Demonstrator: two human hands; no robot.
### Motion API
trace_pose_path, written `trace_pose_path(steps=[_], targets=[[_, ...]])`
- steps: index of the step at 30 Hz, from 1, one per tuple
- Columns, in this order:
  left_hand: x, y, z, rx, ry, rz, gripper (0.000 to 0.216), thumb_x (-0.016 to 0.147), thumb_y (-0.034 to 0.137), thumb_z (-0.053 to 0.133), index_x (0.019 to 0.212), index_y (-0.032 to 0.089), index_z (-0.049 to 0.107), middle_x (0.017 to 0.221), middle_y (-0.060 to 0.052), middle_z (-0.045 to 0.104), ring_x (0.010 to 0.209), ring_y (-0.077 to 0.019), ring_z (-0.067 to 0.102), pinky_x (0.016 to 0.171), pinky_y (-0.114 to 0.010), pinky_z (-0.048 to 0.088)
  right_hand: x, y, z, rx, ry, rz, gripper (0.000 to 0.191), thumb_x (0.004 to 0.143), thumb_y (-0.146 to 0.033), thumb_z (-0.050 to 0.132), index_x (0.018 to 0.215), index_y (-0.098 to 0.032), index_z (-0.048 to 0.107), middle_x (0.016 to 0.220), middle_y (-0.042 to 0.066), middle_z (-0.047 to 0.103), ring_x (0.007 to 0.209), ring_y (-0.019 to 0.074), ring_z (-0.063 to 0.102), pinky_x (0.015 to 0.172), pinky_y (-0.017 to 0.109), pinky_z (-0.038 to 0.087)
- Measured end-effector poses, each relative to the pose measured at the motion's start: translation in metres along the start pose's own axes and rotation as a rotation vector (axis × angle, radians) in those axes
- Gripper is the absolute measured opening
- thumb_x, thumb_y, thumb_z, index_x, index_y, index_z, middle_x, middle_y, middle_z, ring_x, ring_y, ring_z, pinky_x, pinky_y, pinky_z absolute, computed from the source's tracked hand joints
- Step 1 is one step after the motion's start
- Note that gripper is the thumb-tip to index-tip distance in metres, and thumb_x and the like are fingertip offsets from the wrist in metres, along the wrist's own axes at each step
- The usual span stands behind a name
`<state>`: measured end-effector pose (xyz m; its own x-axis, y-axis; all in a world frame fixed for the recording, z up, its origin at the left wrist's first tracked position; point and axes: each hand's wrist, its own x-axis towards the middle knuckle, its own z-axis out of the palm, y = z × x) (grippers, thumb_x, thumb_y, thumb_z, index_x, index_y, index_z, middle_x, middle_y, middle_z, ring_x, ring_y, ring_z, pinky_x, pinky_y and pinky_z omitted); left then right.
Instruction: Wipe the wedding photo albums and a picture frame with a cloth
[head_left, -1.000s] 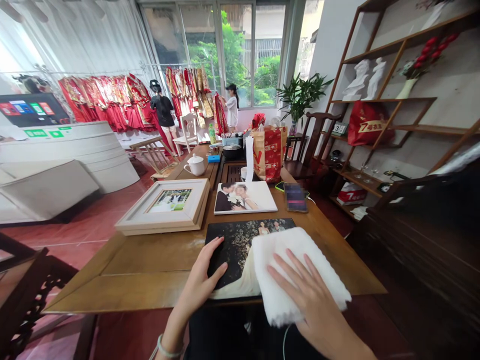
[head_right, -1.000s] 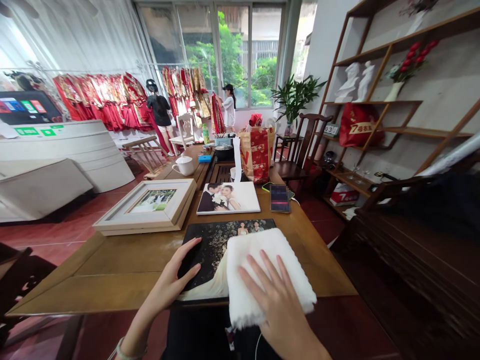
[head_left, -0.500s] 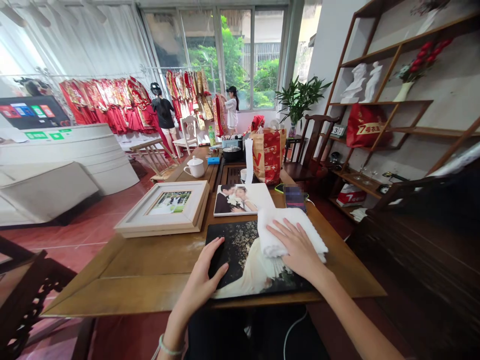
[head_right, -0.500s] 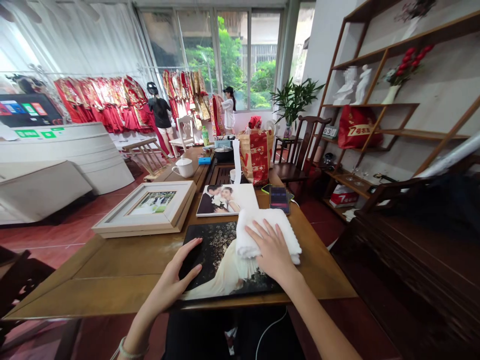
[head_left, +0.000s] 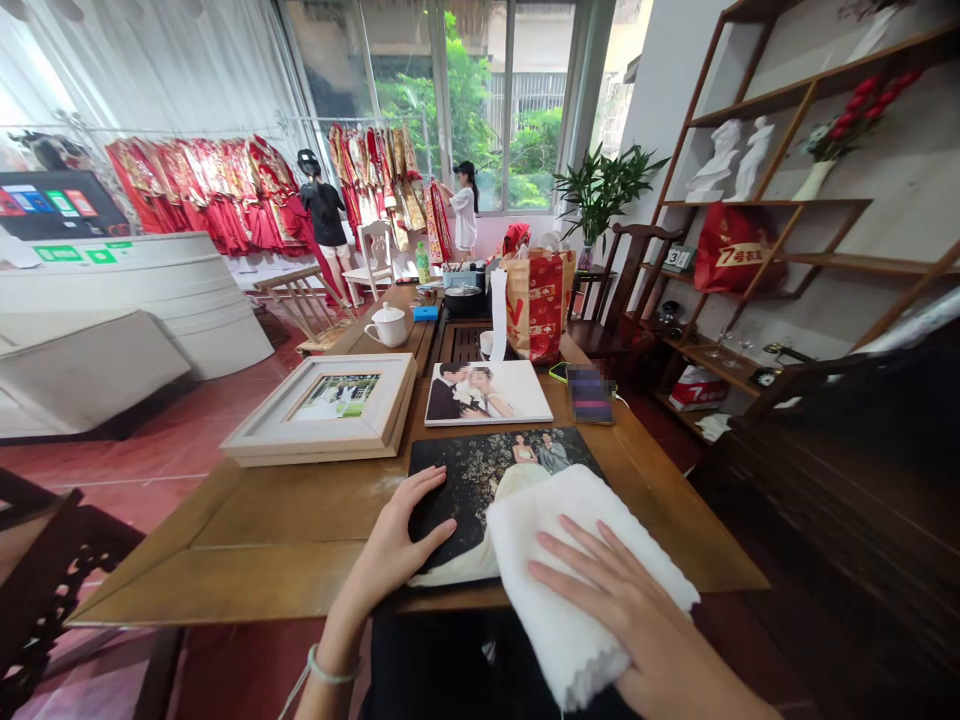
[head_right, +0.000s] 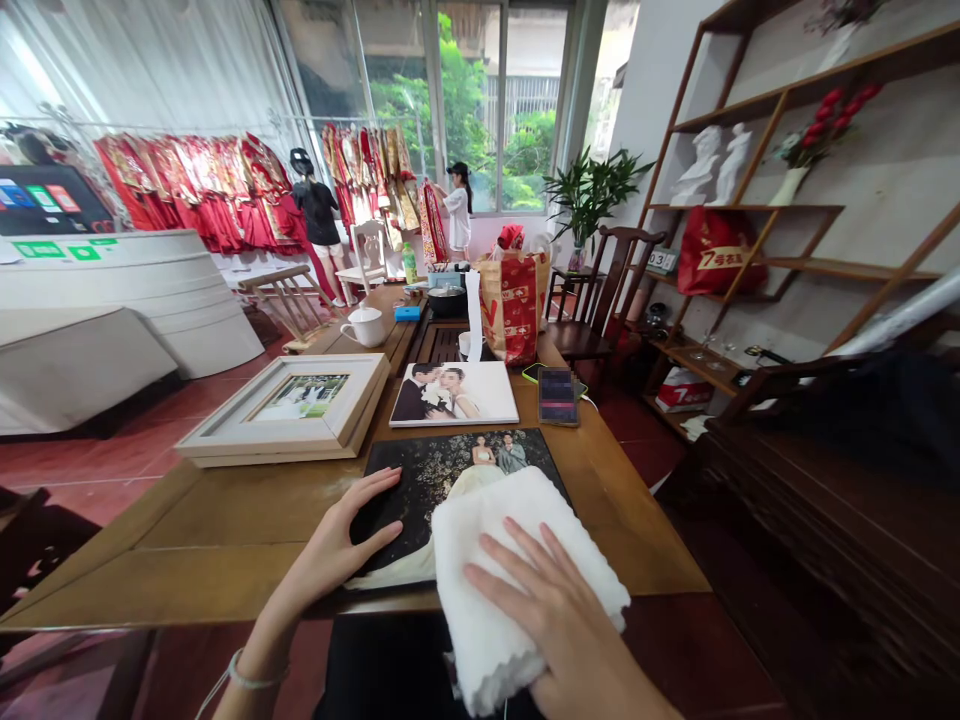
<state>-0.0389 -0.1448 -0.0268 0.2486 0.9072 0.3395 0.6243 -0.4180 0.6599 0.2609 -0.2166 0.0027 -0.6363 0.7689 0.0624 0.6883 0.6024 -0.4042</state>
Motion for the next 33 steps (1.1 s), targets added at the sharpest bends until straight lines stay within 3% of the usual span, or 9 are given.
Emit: trace_pose_path(steps=[4, 8, 11, 15, 18, 21, 26, 29, 33], targets=[[0.0, 0.0, -0.002, -0.02, 0.011, 0.002, 0.045, 0.085, 0.031, 0.06, 0.129, 0.026, 0.051, 0.14, -0.008, 0.051, 0.132, -0.0251, 0.044, 0.111, -0.047, 0.034, 0.007, 0.03, -0.02, 0.044, 0.048, 0.098, 0.08, 0.066, -0.003, 0.043, 0.14, -0.035, 0.043, 0.149, -0.004, 0.038, 0.141, 0.0215, 0.024, 0.116, 0.05, 0.012], [-0.001, 0.002, -0.003, -0.037, 0.013, -0.015, 0.045, 0.086, 0.03, 0.06, 0.13, 0.025, 0.051, 0.139, -0.009, 0.051, 0.132, -0.0258, 0.045, 0.111, -0.047, 0.034, 0.054, 0.046, -0.025, -0.073, 0.123, 0.228, 0.088, 0.056, 0.0, 0.04, 0.138, -0.031, 0.046, 0.149, -0.002, 0.038, 0.141, 0.0218, 0.023, 0.115, 0.05, 0.014], [-0.001, 0.004, -0.004, -0.044, 0.009, -0.014, 0.044, 0.086, 0.03, 0.06, 0.129, 0.026, 0.052, 0.139, -0.008, 0.052, 0.131, -0.026, 0.045, 0.111, -0.047, 0.034, 0.098, 0.036, -0.02, -0.158, 0.156, 0.343, 0.082, 0.061, 0.0, 0.044, 0.139, -0.025, 0.045, 0.149, 0.004, 0.038, 0.14, 0.0283, 0.024, 0.112, 0.056, 0.017], [-0.002, 0.004, -0.004, -0.065, -0.003, -0.018, 0.043, 0.089, 0.03, 0.056, 0.132, 0.028, 0.05, 0.142, -0.007, 0.049, 0.134, -0.0246, 0.043, 0.113, -0.045, 0.031, 0.127, 0.002, -0.005, -0.172, 0.172, 0.313, 0.078, 0.066, -0.003, 0.049, 0.141, -0.023, 0.043, 0.15, 0.007, 0.036, 0.14, 0.0328, 0.021, 0.112, 0.059, 0.011], [-0.002, 0.002, -0.003, -0.091, -0.006, -0.02, 0.039, 0.092, 0.029, 0.049, 0.132, 0.027, 0.05, 0.143, -0.006, 0.048, 0.135, -0.023, 0.041, 0.114, -0.043, 0.03, 0.109, -0.022, 0.007, -0.155, 0.153, 0.205, 0.083, 0.063, -0.001, 0.05, 0.142, -0.027, 0.041, 0.152, 0.003, 0.034, 0.142, 0.029, 0.015, 0.114, 0.055, 0.007], [-0.002, -0.002, -0.003, -0.105, -0.012, -0.017, 0.037, 0.094, 0.028, 0.045, 0.13, 0.027, 0.051, 0.143, -0.006, 0.048, 0.135, -0.0222, 0.04, 0.114, -0.043, 0.029, 0.065, -0.035, 0.013, -0.125, 0.091, 0.092, 0.09, 0.059, 0.001, 0.047, 0.143, -0.031, 0.038, 0.154, -0.001, 0.029, 0.144, 0.0255, 0.01, 0.115, 0.054, 0.008], [-0.001, -0.008, -0.004, -0.12, -0.032, -0.01, 0.037, 0.094, 0.028, 0.045, 0.13, 0.026, 0.051, 0.144, -0.006, 0.047, 0.135, -0.0211, 0.04, 0.115, -0.043, 0.028, 0.002, -0.018, 0.004, -0.074, -0.027, 0.021, 0.092, 0.058, -0.003, 0.044, 0.143, -0.036, 0.037, 0.152, -0.005, 0.031, 0.142, 0.0245, 0.021, 0.115, 0.054, 0.015], [-0.001, -0.01, -0.004, -0.136, -0.037, -0.008, 0.037, 0.093, 0.028, 0.046, 0.129, 0.027, 0.052, 0.144, -0.005, 0.048, 0.135, -0.0212, 0.04, 0.115, -0.044, 0.028, 0.003, 0.008, -0.006, -0.127, 0.053, 0.139, 0.09, 0.059, -0.002, 0.04, 0.141, -0.037, 0.039, 0.15, -0.006, 0.035, 0.14, 0.0222, 0.025, 0.114, 0.053, 0.018], [-0.002, -0.007, -0.007, -0.191, -0.04, -0.033, 0.039, 0.093, 0.027, 0.046, 0.131, 0.027, 0.051, 0.146, -0.004, 0.045, 0.138, -0.0205, 0.036, 0.117, -0.043, 0.024, 0.045, 0.025, -0.01, -0.245, 0.171, 0.366, 0.084, 0.059, 0.0, 0.04, 0.139, -0.028, 0.046, 0.147, 0.0, 0.041, 0.139, 0.0257, 0.028, 0.113, 0.053, 0.02]])
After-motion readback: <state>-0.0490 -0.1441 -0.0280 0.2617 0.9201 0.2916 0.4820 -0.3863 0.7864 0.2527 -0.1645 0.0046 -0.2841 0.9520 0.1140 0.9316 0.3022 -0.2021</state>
